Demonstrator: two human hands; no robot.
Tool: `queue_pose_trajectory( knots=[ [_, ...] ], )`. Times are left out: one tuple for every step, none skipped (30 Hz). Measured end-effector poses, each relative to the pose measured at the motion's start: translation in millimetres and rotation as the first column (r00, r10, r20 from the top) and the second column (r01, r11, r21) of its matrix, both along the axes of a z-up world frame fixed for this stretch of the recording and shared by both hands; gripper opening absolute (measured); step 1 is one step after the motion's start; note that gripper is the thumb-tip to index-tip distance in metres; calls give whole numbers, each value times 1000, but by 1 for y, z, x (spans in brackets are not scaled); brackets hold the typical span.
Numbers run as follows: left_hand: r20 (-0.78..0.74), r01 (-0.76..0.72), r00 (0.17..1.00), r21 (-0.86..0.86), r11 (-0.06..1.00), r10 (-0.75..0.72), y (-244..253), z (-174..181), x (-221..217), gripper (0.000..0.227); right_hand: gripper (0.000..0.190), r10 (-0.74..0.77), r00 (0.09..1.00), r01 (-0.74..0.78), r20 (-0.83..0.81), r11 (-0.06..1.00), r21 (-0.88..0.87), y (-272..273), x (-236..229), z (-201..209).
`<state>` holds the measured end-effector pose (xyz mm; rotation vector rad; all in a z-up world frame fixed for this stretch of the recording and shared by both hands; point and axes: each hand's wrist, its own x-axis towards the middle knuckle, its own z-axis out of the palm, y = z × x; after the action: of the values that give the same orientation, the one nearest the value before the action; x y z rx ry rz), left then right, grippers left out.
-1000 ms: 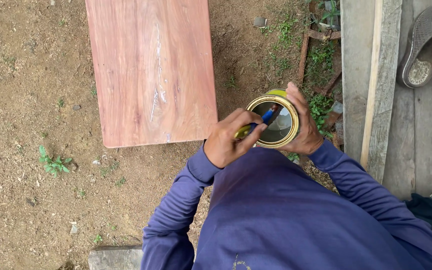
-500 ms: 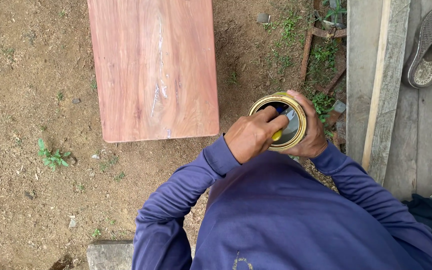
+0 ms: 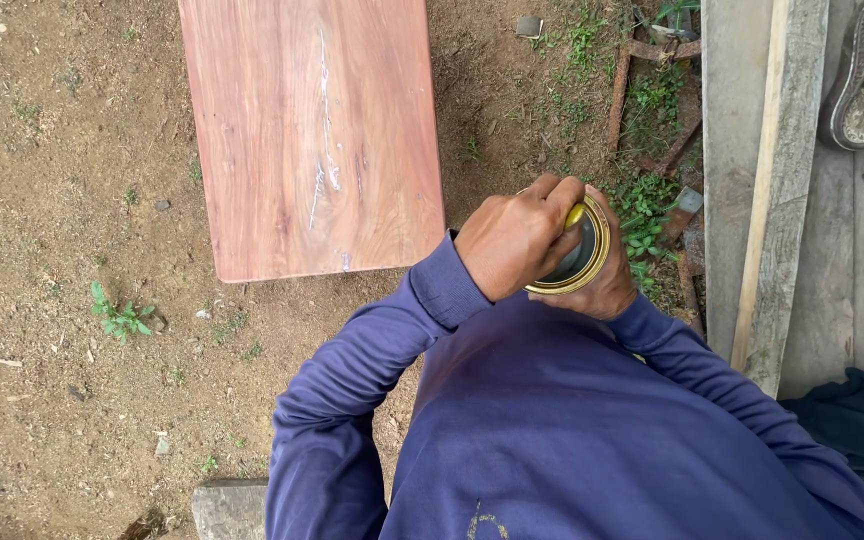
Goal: The recorder is mixing and thinning paint in a container using a brush and solvent.
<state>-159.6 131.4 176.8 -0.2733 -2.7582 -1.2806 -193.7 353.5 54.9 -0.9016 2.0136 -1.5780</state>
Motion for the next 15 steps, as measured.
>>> queue_pose_trajectory(
  knots=[
    [4,2,1000,-2,1000,-2,2,-2,1,35,143,-2,1000,2,4,1000,-2,1,4,-1],
    [25,15,1000,-36,999,-14,5,-4,1,34,143,-22,1000,22,8,999,25,1,7,-2],
    [45,32,999,-69,997,-29,7,-6,1,33,143,-45,999,44,11,998,51,2,10,-3],
    [50,37,998,-71,997,-34,7,-6,2,33,143,-50,999,49,15,998,50,3,14,-9],
    [56,52,997,-67,996,-48,8,-6,3,34,142,-60,995,59,76,998,17,5,18,-16],
    [61,66,996,-63,996,-62,10,-6,3,35,140,-68,988,71,137,997,-16,8,23,-22],
    [66,75,995,-61,995,-71,11,-8,4,35,140,-77,987,79,142,997,-14,8,27,-22],
    [98,87,992,-76,993,-79,12,-10,5,34,140,-85,986,89,143,996,-22,8,30,-22],
    [128,98,988,-94,991,-86,12,-12,5,33,139,-93,985,98,142,995,-32,7,34,-23],
    [131,107,987,-94,990,-94,13,-12,6,33,139,-101,984,107,145,994,-32,7,36,-22],
    [143,111,985,-110,988,-95,14,-13,8,32,139,-106,987,108,123,994,-12,6,38,-20],
    [155,116,983,-125,985,-96,15,-13,10,31,139,-111,989,110,102,994,9,5,40,-19],
    [158,125,982,-127,984,-105,16,-13,11,31,139,-119,987,119,105,993,8,5,42,-20],
    [149,118,984,-120,986,-100,17,-13,13,32,142,-119,986,122,113,992,-14,5,44,-20],
    [138,109,986,-112,988,-93,17,-13,14,33,144,-118,986,123,120,992,-35,5,46,-20]
  ],
)
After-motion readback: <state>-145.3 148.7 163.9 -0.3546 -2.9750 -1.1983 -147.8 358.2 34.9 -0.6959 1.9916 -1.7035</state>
